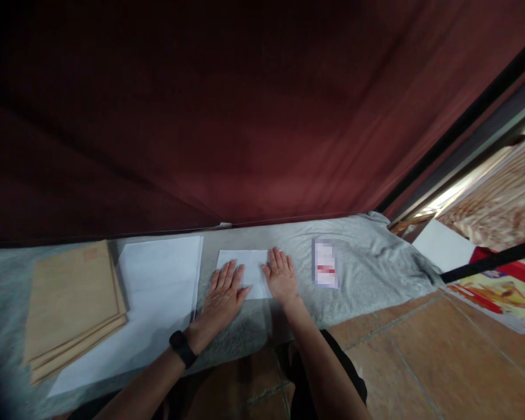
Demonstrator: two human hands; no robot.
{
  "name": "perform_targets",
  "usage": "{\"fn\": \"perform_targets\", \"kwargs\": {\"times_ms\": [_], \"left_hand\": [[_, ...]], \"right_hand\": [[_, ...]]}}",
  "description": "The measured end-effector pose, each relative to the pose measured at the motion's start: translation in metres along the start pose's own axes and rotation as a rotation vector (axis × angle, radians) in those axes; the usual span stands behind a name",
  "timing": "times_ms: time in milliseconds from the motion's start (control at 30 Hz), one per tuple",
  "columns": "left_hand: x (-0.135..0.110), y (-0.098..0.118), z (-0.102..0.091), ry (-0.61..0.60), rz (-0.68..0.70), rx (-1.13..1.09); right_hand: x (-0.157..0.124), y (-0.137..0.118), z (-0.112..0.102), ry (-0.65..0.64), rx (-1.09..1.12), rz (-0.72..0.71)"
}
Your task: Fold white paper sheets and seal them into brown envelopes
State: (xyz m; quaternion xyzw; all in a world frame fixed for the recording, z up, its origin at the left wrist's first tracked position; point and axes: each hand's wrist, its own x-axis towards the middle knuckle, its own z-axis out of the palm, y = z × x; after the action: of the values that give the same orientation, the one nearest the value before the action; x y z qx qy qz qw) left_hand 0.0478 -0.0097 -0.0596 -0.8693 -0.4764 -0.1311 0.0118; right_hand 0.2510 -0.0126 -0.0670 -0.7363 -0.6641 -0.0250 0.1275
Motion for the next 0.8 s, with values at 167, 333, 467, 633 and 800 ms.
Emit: {"fn": "perform_targets", "kwargs": {"times_ms": [167,333,467,633,800], "left_hand": [[0.002,0.0,0.001,-0.002,0.012,0.007],[0.006,0.0,0.004,0.011,0.033,0.017],[0.007,-0.001,0.008,0.041,0.024,0.014],[0.005,-0.002,0.011,0.075,-0.019,0.025],[0.008,-0.003,0.008,0.068,-0.039,0.019]], "right_hand": [[0.001,-0.018,-0.003,0.038,0.06,-0.009],[-0.001,-0.042,-0.001,-0.024,0.127,-0.165],[-0.002,-0.039,-0.001,-0.012,0.098,-0.144],[-0.002,-0.02,-0.002,0.009,0.044,-0.067],[-0.002,-0.008,-0.001,0.024,0.028,-0.023]]}}
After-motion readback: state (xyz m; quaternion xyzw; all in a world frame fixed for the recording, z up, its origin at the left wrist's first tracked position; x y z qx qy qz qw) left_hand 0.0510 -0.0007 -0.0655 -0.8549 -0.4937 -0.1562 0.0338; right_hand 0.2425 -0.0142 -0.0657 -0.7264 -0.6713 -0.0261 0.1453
